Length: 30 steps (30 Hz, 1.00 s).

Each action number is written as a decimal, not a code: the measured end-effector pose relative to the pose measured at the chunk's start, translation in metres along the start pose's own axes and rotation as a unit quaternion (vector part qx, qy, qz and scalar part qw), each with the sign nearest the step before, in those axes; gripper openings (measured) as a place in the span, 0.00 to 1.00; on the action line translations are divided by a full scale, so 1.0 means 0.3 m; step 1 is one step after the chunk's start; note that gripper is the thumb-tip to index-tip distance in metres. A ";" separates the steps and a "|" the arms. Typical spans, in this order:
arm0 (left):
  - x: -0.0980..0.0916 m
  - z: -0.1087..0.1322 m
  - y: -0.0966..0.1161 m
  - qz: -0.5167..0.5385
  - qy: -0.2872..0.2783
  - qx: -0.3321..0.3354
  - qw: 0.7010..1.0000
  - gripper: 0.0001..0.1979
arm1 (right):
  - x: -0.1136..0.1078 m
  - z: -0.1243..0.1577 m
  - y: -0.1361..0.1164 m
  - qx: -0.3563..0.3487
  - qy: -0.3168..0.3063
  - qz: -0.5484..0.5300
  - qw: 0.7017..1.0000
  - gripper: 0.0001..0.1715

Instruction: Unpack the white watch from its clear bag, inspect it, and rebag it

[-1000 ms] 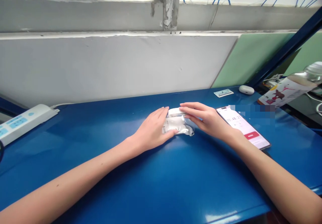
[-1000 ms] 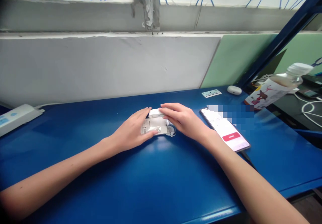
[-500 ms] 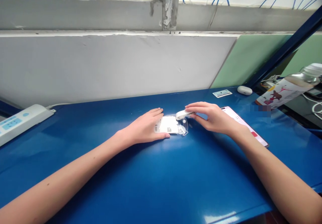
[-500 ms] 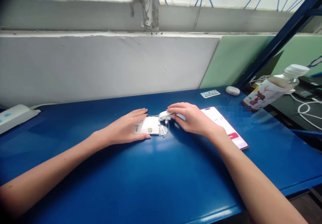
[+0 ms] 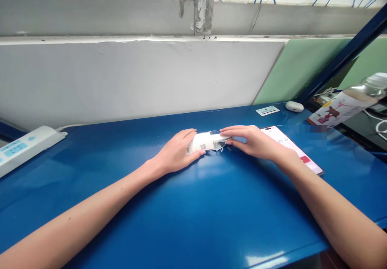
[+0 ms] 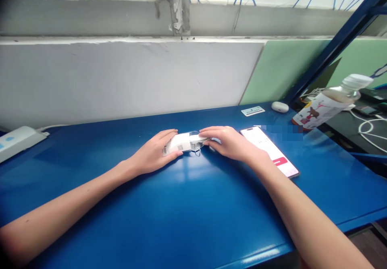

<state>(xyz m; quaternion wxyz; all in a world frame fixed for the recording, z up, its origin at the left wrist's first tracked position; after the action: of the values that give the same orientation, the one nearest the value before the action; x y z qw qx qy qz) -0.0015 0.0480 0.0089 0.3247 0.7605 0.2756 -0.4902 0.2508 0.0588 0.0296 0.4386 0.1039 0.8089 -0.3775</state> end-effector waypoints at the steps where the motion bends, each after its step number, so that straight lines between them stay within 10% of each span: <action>1: 0.002 0.001 -0.002 -0.005 0.002 -0.001 1.000 0.27 | 0.014 -0.001 -0.003 -0.003 -0.003 0.006 1.000 0.18; 16: 0.015 -0.003 -0.004 -0.042 0.003 0.012 0.999 0.35 | 0.084 -0.005 -0.004 0.009 -0.029 -0.021 0.999 0.25; 30: 0.017 -0.003 -0.007 -0.062 -0.025 -0.006 0.998 0.35 | 0.048 -0.013 -0.023 0.008 0.057 0.086 0.995 0.13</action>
<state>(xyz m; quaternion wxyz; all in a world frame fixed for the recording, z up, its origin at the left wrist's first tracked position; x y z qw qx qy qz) -0.0006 0.0507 0.0039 0.3053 0.7273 0.3172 -0.5266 0.2362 0.0542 0.0230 0.4218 0.1982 0.8175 -0.3384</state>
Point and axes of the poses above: each hand's wrist, its own z-axis away from the middle knuckle, its own x-axis out of the palm, y = z × x, the point moved 3 cm from there along -z, towards the middle knuckle, and after that the axes turned 10 degrees about -z, right-handed, at the moved point
